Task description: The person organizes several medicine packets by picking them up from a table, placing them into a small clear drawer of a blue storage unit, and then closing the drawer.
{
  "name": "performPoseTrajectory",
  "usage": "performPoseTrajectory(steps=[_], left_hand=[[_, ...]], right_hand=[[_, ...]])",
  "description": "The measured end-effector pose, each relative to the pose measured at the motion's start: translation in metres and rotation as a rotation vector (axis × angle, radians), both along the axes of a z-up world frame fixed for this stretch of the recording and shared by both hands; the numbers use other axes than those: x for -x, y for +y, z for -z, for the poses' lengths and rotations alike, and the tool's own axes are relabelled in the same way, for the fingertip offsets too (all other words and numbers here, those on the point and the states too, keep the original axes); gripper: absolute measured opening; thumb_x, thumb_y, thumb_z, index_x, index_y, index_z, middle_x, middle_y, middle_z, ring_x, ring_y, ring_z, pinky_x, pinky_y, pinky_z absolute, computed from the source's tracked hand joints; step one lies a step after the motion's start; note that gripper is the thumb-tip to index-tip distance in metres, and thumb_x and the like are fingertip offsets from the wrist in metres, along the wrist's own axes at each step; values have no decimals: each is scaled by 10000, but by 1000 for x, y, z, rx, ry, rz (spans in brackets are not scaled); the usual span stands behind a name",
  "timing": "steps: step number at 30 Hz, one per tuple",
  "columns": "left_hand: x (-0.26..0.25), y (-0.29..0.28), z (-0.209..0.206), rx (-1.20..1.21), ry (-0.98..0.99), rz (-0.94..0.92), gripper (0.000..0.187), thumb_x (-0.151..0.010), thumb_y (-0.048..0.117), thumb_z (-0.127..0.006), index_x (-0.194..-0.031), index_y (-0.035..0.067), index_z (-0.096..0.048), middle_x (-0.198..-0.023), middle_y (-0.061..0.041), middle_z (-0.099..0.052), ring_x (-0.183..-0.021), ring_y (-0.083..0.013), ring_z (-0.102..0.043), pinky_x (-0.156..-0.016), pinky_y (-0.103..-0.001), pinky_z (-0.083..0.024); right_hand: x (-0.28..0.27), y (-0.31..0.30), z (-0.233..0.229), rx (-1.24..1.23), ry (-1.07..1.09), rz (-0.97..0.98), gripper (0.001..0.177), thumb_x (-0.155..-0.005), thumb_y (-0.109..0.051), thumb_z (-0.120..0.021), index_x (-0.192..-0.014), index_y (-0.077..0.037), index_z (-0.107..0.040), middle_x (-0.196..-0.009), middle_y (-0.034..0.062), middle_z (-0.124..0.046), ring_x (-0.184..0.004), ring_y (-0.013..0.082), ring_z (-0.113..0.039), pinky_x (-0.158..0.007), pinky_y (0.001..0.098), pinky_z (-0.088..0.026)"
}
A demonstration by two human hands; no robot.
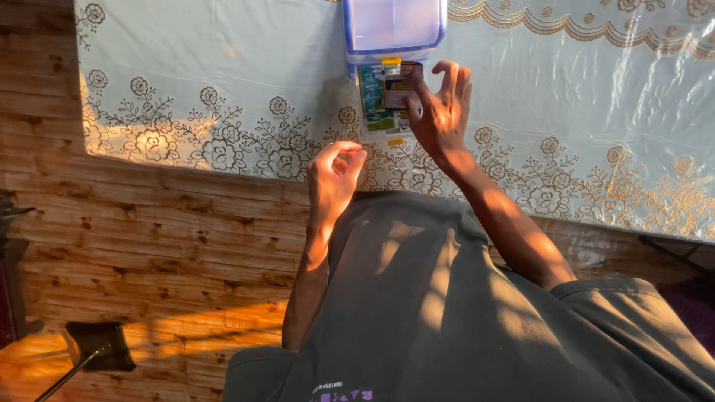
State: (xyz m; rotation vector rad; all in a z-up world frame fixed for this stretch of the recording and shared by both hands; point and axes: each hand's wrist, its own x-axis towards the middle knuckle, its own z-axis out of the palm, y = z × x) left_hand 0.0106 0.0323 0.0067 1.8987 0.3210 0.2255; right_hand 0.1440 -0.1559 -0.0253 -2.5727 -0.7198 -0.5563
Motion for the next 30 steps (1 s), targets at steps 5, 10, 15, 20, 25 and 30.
performPoseTrajectory(steps=[5,10,15,20,25,30], left_hand=[[-9,-2,-5,1,-30,44,151,-908,136,-782,-1029,59,-735,-891,-47,-747,-614,-124,-635,-538,-261,-477],[-10,-5,-8,16,-57,64,150,-924,135,-779,-1044,61,-726,-908,-48,-744,-624,-124,-646,-548,-258,-485],[-6,-4,-1,25,-78,58,154,-926,126,-774,-1054,55,-725,-910,-63,-747,-617,-125,-643,-542,-254,-478],[-11,-2,20,-91,28,-20,411,-838,167,-851,-1203,80,-682,-1017,-97,-720,-753,-188,-650,-647,-321,-520],[-24,12,58,-286,68,55,858,-738,196,-954,-1477,128,-524,-1291,-146,-617,-1214,-324,-597,-1033,-451,-525],[-66,36,91,-308,-160,274,1392,-649,300,-1063,-1655,103,-122,-1647,-223,-320,-1516,-400,-355,-1270,-460,-350]], right_hand=[[2,-4,-2,68,-21,0,599,-770,-194,-931,-1314,-200,-682,-1223,102,-450,-1110,308,-451,-881,452,-421],[-1,-10,3,126,17,-42,476,-915,-378,-868,-1311,-196,-676,-1229,134,-450,-1112,316,-431,-869,443,-380],[-7,-8,4,151,94,-40,496,-959,-392,-819,-1387,-166,-713,-1183,137,-459,-1102,302,-430,-859,439,-380],[-11,-14,11,38,77,-61,374,-866,-231,-853,-1203,-138,-720,-1172,129,-495,-1088,306,-459,-847,434,-410],[-31,-52,39,-272,413,35,251,-1059,-24,-732,-1277,-125,-661,-1211,80,-602,-1071,220,-595,-898,338,-535],[-55,-69,26,-101,798,-183,1128,-646,-131,-899,-1577,-43,-268,-1525,215,-411,-1337,370,-483,-1111,435,-466]])
